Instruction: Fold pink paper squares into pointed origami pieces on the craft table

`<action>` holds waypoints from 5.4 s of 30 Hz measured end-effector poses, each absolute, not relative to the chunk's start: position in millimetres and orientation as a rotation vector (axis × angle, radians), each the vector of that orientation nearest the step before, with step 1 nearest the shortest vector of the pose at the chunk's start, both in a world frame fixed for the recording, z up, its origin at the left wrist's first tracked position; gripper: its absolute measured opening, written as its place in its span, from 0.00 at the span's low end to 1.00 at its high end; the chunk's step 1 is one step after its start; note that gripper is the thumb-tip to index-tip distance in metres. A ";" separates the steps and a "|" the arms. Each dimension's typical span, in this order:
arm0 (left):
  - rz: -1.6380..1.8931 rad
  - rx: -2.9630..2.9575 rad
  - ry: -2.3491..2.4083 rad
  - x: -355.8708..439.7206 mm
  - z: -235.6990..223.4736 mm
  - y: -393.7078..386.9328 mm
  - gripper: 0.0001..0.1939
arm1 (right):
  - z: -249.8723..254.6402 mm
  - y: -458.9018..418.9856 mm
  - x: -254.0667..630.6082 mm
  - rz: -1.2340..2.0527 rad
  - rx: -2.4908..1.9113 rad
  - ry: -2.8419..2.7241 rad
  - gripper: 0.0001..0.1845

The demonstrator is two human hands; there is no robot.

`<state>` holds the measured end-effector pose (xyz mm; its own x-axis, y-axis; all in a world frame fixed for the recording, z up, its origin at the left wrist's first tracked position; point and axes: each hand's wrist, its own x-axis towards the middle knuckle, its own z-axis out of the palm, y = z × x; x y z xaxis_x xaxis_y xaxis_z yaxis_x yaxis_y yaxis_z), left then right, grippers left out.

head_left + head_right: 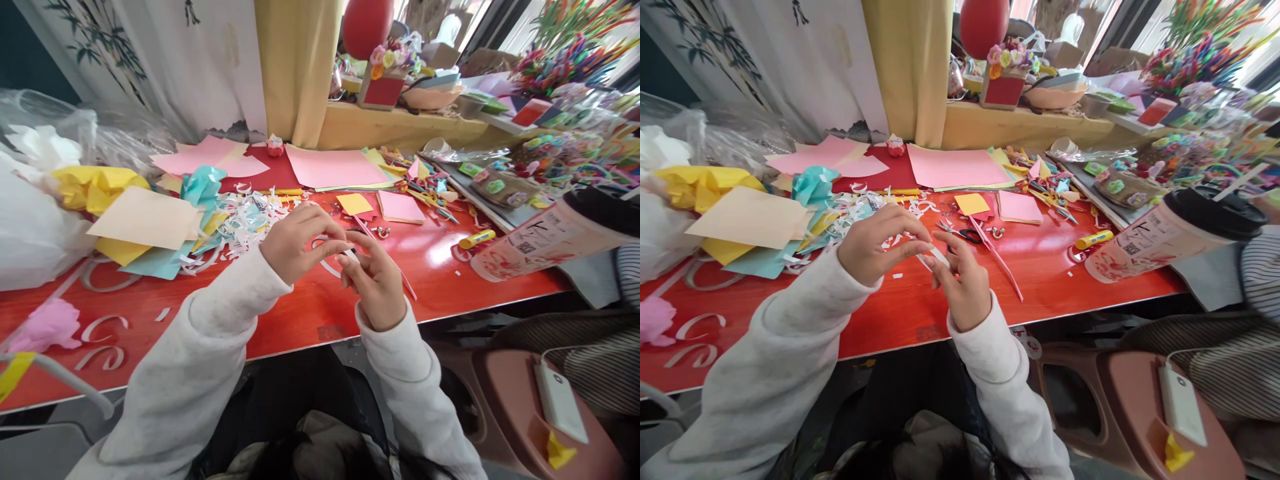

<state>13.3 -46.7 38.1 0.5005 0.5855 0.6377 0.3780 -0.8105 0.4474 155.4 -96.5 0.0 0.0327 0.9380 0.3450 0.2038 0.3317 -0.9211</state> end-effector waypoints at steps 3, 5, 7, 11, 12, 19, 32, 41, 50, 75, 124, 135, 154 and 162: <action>1.222 2.441 0.845 13.8 36.4 -48.1 0.06 | 1.4 -96.3 153.2 0.733 -1.104 -1.403 0.17; 1.263 2.414 0.870 14.5 35.6 -49.5 0.05 | 2.6 -96.3 153.5 0.718 -1.110 -1.438 0.17; 1.322 2.424 0.889 15.7 35.0 -51.4 0.04 | 3.6 -95.2 154.8 0.731 -1.126 -1.487 0.17; 1.362 2.399 0.953 18.1 32.2 -53.3 0.02 | 3.9 -89.4 158.2 0.789 -1.147 -1.508 0.16; 1.355 2.355 0.985 18.2 31.2 -52.7 0.03 | 3.7 -87.8 158.6 0.811 -1.151 -1.507 0.16; 1.381 2.227 1.039 11.3 32.7 -41.5 0.11 | 4.5 -82.6 156.1 0.799 -1.209 -1.516 0.15; 1.398 2.583 0.845 18.8 27.7 -45.8 0.10 | 6.3 -86.8 154.3 0.809 -1.027 -1.454 0.10; 1.643 2.264 0.741 5.9 40.5 -46.2 0.02 | -19.7 -51.4 161.3 0.571 -1.224 -1.562 0.15; 1.322 2.098 0.757 5.0 29.9 -33.3 0.10 | -25.5 -53.7 156.6 0.040 -1.715 -2.182 0.20; 1.040 2.035 0.952 4.1 21.8 -27.3 0.09 | -29.2 -55.0 156.9 0.010 -1.392 -1.824 0.19; 1.386 2.896 0.934 7.5 0.0 -28.0 0.08 | 7.0 -5.0 156.4 1.275 -0.824 -1.523 0.14; 1.504 1.509 1.017 14.6 -12.9 -6.7 0.16 | -17.2 3.0 151.1 1.564 -0.763 -1.285 0.14; 1.867 1.541 1.398 26.7 -15.9 -6.5 0.10 | -23.8 9.0 130.5 1.221 -0.885 -1.367 0.08; 1.839 1.693 1.417 12.5 -19.8 7.0 0.12 | -23.3 14.5 138.4 1.495 -0.818 -1.286 0.13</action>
<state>12.5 7.0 -19.8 -0.2825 0.7405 0.6097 0.4010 -0.4863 0.7764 138.4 14.5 -23.3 -0.3095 0.9459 0.0974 -0.2374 0.0223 -0.9712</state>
